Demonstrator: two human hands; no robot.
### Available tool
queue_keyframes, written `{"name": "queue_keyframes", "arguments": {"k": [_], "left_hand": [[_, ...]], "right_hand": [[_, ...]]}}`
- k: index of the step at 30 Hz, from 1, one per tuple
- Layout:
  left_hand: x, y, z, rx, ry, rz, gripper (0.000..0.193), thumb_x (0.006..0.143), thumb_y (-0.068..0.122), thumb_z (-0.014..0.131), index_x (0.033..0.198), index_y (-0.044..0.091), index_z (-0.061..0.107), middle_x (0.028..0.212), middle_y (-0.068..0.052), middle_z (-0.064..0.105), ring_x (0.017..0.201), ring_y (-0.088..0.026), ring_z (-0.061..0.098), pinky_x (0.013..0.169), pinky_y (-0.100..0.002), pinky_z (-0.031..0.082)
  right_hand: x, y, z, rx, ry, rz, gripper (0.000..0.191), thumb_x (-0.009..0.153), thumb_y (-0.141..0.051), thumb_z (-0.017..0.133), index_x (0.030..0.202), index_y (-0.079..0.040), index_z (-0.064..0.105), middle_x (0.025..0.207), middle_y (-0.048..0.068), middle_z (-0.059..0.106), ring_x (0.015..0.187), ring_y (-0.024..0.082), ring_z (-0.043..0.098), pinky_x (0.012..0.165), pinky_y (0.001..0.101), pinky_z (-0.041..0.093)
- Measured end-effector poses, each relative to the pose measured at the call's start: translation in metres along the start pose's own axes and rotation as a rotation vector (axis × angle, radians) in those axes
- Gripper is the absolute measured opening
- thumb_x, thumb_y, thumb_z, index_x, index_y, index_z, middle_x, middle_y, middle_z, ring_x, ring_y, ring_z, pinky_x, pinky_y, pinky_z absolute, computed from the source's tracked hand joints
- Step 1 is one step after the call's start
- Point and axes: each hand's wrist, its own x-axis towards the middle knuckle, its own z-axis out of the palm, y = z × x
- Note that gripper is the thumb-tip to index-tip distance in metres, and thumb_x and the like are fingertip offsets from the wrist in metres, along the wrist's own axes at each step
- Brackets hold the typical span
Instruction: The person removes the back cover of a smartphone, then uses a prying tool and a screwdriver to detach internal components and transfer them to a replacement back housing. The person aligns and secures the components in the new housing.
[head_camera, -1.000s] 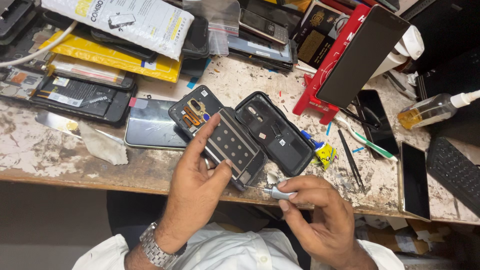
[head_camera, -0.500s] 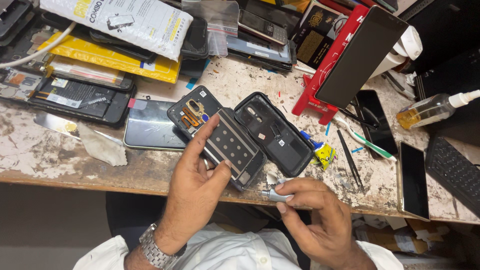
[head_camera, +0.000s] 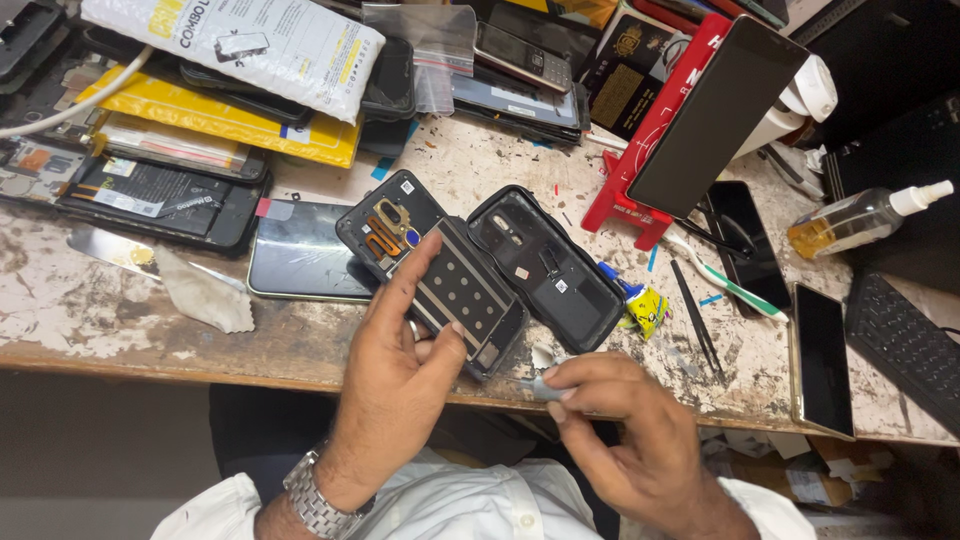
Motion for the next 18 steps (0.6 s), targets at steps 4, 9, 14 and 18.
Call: {"name": "queue_keyframes", "arguments": {"k": [4, 9, 14, 18], "left_hand": [[-0.003, 0.003, 0.003, 0.140, 0.019, -0.006, 0.074, 0.088, -0.011, 0.054, 0.157, 0.009, 0.034, 0.140, -0.014, 0.052, 0.106, -0.013, 0.069, 0.076, -0.023, 0.064], [-0.006, 0.006, 0.004, 0.152, 0.005, 0.065, 0.073, 0.088, -0.011, 0.055, 0.156, 0.008, 0.036, 0.144, -0.013, 0.050, 0.110, -0.013, 0.068, 0.079, -0.023, 0.064], [-0.007, 0.009, 0.001, 0.154, 0.025, 0.036, 0.073, 0.088, -0.010, 0.055, 0.156, 0.010, 0.037, 0.142, -0.013, 0.051, 0.105, -0.014, 0.068, 0.074, -0.024, 0.064], [-0.004, 0.008, 0.001, 0.151, 0.028, 0.046, 0.071, 0.089, -0.010, 0.055, 0.155, 0.009, 0.038, 0.143, -0.013, 0.051, 0.109, -0.014, 0.069, 0.077, -0.023, 0.064]], "right_hand": [[0.017, -0.011, -0.018, -0.224, -0.276, -0.211, 0.029, 0.081, -0.001, 0.077, 0.104, -0.004, 0.060, 0.112, 0.012, 0.069, 0.106, 0.029, 0.071, 0.087, 0.0343, 0.060], [0.036, -0.030, -0.028, -0.351, -0.380, -0.227, 0.029, 0.087, -0.009, 0.078, 0.110, -0.001, 0.063, 0.105, 0.010, 0.068, 0.091, 0.027, 0.070, 0.073, 0.0364, 0.058], [0.052, -0.037, -0.027, -0.338, -0.435, -0.203, 0.030, 0.086, -0.005, 0.076, 0.112, 0.002, 0.062, 0.100, 0.009, 0.066, 0.087, 0.026, 0.069, 0.073, 0.0367, 0.058], [0.053, -0.035, -0.022, -0.371, -0.410, -0.171, 0.029, 0.083, -0.005, 0.074, 0.110, -0.003, 0.064, 0.105, 0.012, 0.069, 0.089, 0.028, 0.070, 0.073, 0.0364, 0.058]]}}
